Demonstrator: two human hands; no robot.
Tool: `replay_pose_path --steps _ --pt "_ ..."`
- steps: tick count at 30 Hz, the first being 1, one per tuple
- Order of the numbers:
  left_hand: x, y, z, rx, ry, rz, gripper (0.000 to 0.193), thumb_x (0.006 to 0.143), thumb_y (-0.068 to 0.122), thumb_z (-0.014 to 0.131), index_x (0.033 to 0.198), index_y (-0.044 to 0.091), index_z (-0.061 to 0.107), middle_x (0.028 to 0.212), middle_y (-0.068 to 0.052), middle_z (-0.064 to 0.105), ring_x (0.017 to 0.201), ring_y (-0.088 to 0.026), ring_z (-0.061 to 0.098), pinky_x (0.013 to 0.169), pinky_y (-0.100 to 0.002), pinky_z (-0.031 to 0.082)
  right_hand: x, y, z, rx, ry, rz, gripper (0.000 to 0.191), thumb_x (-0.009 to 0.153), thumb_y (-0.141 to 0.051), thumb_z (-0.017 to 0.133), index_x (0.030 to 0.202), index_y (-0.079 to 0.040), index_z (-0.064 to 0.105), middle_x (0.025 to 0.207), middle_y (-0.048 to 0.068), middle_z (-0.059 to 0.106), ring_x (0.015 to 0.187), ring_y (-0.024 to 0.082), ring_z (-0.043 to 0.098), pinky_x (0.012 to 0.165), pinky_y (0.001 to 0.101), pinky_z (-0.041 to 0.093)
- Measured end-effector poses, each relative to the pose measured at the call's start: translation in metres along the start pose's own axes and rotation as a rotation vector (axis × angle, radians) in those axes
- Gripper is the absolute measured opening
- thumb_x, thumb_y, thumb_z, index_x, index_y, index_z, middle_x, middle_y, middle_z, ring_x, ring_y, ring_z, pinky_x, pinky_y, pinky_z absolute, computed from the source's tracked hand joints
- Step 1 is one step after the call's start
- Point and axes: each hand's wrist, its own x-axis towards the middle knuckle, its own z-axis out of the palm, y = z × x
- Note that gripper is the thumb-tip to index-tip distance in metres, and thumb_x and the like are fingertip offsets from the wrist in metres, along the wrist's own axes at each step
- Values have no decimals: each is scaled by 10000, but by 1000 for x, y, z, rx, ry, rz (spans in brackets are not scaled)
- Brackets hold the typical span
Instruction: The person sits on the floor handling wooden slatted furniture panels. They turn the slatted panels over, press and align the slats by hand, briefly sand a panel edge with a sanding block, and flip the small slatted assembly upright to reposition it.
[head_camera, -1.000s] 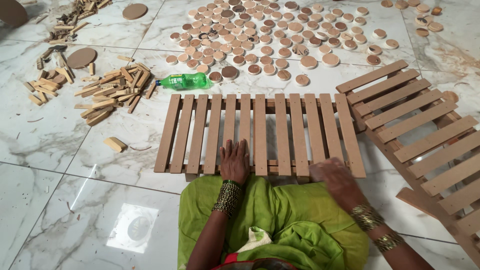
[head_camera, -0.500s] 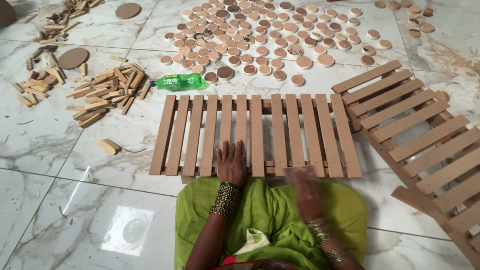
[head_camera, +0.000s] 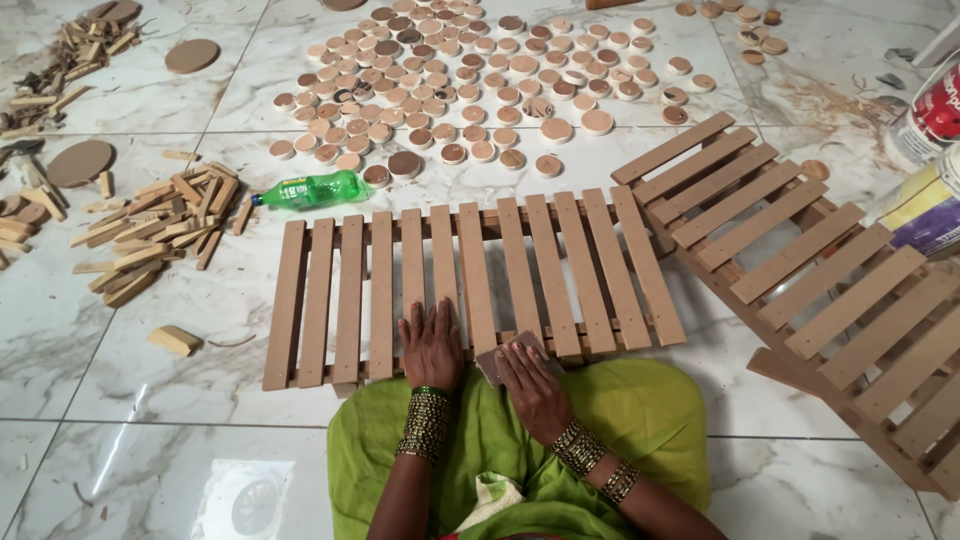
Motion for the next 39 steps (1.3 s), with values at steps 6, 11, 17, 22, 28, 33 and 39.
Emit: replay_pose_path --steps 6,11,17,22,28,33,39 --pt "0 0 0 -11 -18 -6 546 991 283 484 1517 136 473 1450 -148 590 1495 -387 336 1241 -572 164 1 5 -4 -1 -31 -21 510 927 -49 599 1423 56 542 1464 219 572 1409 328 504 1210 463 356" --pt "0 -1 2 17 -35 -6 543 1007 297 463 1525 133 457 1453 -153 584 1502 -384 314 1241 -569 146 -1 2 -4 -4 -38 6 512 928 -43 608 1427 50 543 1464 212 573 1410 317 508 1213 461 357" --pt "2 -1 3 9 -47 -18 546 1003 300 459 1524 133 460 1446 -151 589 1510 -371 315 1250 -564 139 1 3 -4 13 -22 22 510 932 -29 601 1434 40 544 1472 204 574 1420 313 500 1217 457 357" --pt "3 -1 1 9 -43 -15 548 995 292 470 1518 127 465 1444 -152 591 1505 -381 318 1246 -568 145 2 3 -5 10 -28 12 518 929 -28 597 1439 40 536 1475 205 569 1424 316 495 1217 458 352" --pt "3 0 1 0 -31 -6 542 993 283 478 1509 116 472 1445 -147 593 1495 -386 328 1237 -575 163 1 3 -6 -3 -39 10 533 920 -24 595 1446 38 531 1485 204 561 1430 312 489 1220 454 347" --pt "2 -1 -1 -2 -20 5 536 1003 282 476 1510 110 476 1441 -149 595 1493 -388 338 1236 -577 172 3 1 -8 -4 -37 10 531 916 -22 594 1441 40 534 1477 207 565 1427 314 491 1219 459 341" --pt "0 -2 2 15 -33 4 535 1012 294 460 1516 114 468 1433 -153 598 1497 -389 332 1239 -574 167 0 1 -8 13 -45 22 522 924 -15 584 1441 39 535 1474 205 569 1430 311 485 1227 457 331"
